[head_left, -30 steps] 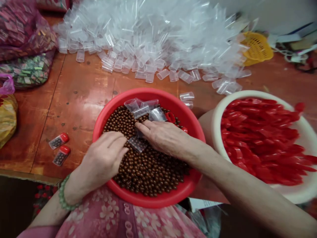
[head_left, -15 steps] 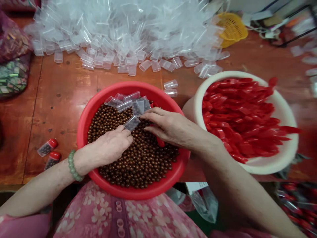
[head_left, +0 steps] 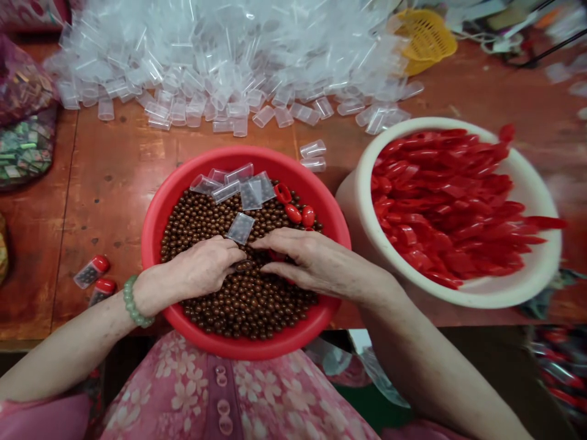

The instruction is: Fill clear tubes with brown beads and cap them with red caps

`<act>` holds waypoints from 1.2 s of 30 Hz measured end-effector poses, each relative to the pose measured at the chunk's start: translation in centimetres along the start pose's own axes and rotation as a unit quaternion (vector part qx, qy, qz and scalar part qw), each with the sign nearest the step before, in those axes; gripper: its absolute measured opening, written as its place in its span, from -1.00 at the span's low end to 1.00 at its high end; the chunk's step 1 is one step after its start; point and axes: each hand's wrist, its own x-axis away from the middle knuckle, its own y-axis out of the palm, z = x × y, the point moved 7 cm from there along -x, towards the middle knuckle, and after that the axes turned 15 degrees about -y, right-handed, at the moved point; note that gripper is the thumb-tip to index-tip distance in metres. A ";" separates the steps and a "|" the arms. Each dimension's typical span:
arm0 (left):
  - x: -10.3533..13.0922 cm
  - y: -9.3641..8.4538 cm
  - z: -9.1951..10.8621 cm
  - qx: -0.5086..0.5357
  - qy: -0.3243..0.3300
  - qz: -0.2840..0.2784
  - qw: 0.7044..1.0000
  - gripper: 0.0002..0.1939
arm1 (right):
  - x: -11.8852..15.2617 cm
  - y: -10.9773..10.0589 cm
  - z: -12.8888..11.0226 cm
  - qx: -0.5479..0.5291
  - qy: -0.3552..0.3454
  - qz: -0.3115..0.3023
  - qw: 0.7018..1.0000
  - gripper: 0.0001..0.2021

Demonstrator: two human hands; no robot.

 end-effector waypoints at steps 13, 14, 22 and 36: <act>1.0 -3.4 -0.5 0.324 -0.059 0.013 0.944 -0.79 | 1.8 -0.4 0.8 0.159 0.129 -0.008 0.979 -0.81; 1.2 -3.6 -0.5 0.369 -0.066 0.012 0.927 -0.80 | 1.7 -0.3 0.7 0.168 0.129 -0.018 0.977 -0.84; 2.7 -4.8 -1.4 0.533 -0.102 0.072 0.837 -0.62 | -0.5 -0.5 0.2 0.161 0.067 0.034 0.984 -0.87; 3.6 -6.2 -2.4 0.562 -0.104 0.124 0.811 -0.77 | 2.6 -1.7 1.4 0.110 0.198 -0.016 0.974 -0.86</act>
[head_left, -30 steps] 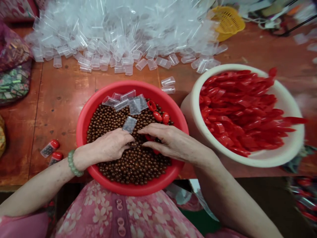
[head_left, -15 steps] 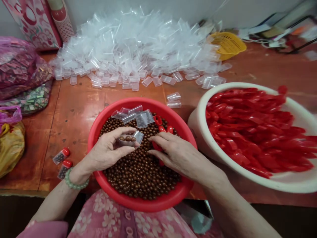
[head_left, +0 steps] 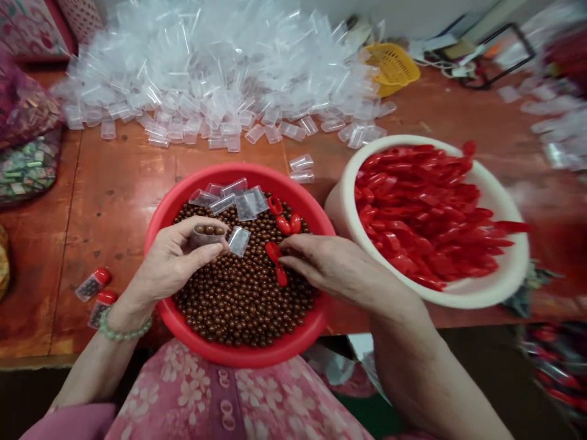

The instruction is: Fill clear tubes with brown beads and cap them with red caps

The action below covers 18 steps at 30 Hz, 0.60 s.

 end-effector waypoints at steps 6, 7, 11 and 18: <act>-0.8 0.0 -1.6 0.111 -0.026 -0.031 0.993 -0.67 | -0.2 2.9 -1.7 0.066 -0.002 -0.054 0.996 -0.95; -0.9 0.0 -1.7 0.131 -0.031 -0.043 0.990 -0.64 | -0.2 3.0 -1.7 0.060 -0.001 -0.045 0.997 -0.93; -0.8 0.2 -1.8 0.183 -0.045 -0.089 0.978 -0.57 | -0.3 1.8 -1.4 -0.006 -0.014 0.039 0.999 -0.84; -0.9 0.1 -2.2 0.192 -0.073 -0.080 0.975 -0.57 | -2.1 0.2 -5.1 -0.113 -0.153 -0.011 0.982 -0.88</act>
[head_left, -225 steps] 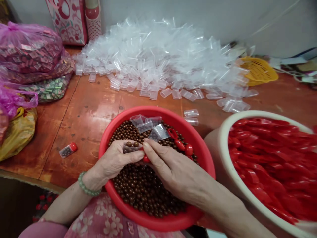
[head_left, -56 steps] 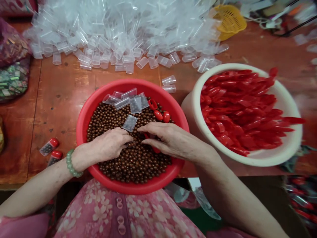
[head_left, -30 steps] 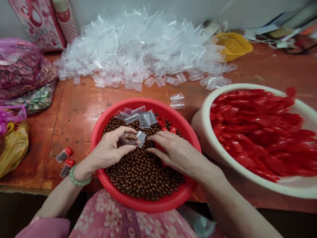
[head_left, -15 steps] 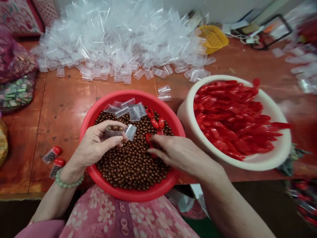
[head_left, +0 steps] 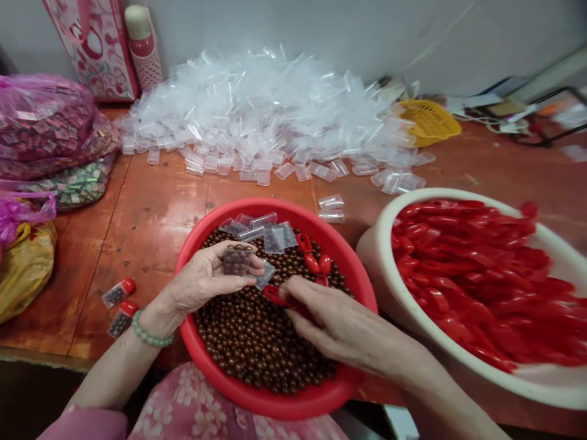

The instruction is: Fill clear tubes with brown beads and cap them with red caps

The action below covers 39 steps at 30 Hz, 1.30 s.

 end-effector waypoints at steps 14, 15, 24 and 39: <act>-0.9 -1.4 -0.5 0.051 0.017 0.062 0.997 -0.56 | -2.2 -1.6 2.8 -0.299 0.056 0.383 0.872 -0.82; -1.0 -1.4 -0.6 0.054 0.017 0.065 0.996 -0.56 | -2.3 -1.5 3.0 -0.320 0.064 0.413 0.851 -0.81; -1.2 -1.1 -0.6 0.083 0.034 0.064 0.994 -0.56 | -3.5 1.1 2.7 -0.414 0.057 0.499 0.759 -0.86; 0.3 -1.2 -0.3 0.067 0.012 -0.005 0.998 -0.62 | -3.4 -0.8 2.9 -0.368 0.026 0.395 0.842 -0.73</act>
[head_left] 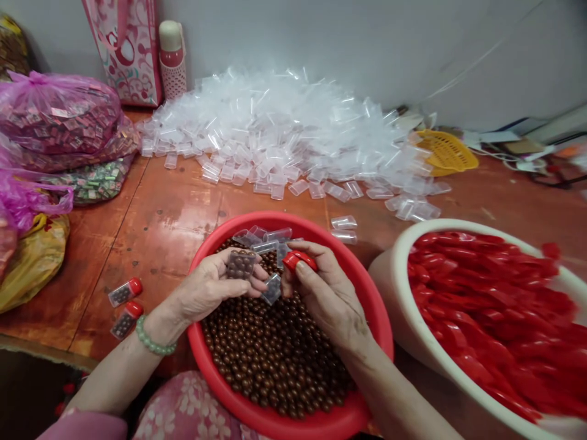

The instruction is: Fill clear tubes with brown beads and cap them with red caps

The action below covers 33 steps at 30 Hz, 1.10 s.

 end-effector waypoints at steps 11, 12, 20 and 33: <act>-0.2 0.1 0.0 -0.115 -0.003 0.028 0.993 -0.64 | -0.6 -0.3 -0.9 0.003 -0.045 0.081 0.996 -0.79; -0.3 0.3 -0.2 -0.116 -0.015 0.024 0.993 -0.64 | -0.5 -0.4 -0.7 -0.006 -0.044 0.088 0.995 -0.78; 0.0 0.7 -0.5 -0.100 -0.015 0.041 0.994 -0.63 | -0.3 -0.5 -0.1 -0.037 -0.036 0.062 0.997 -0.72; -0.3 1.6 -1.4 -0.178 -0.018 0.017 0.984 -0.57 | -0.4 0.1 -2.6 0.063 -0.103 0.037 0.992 -0.81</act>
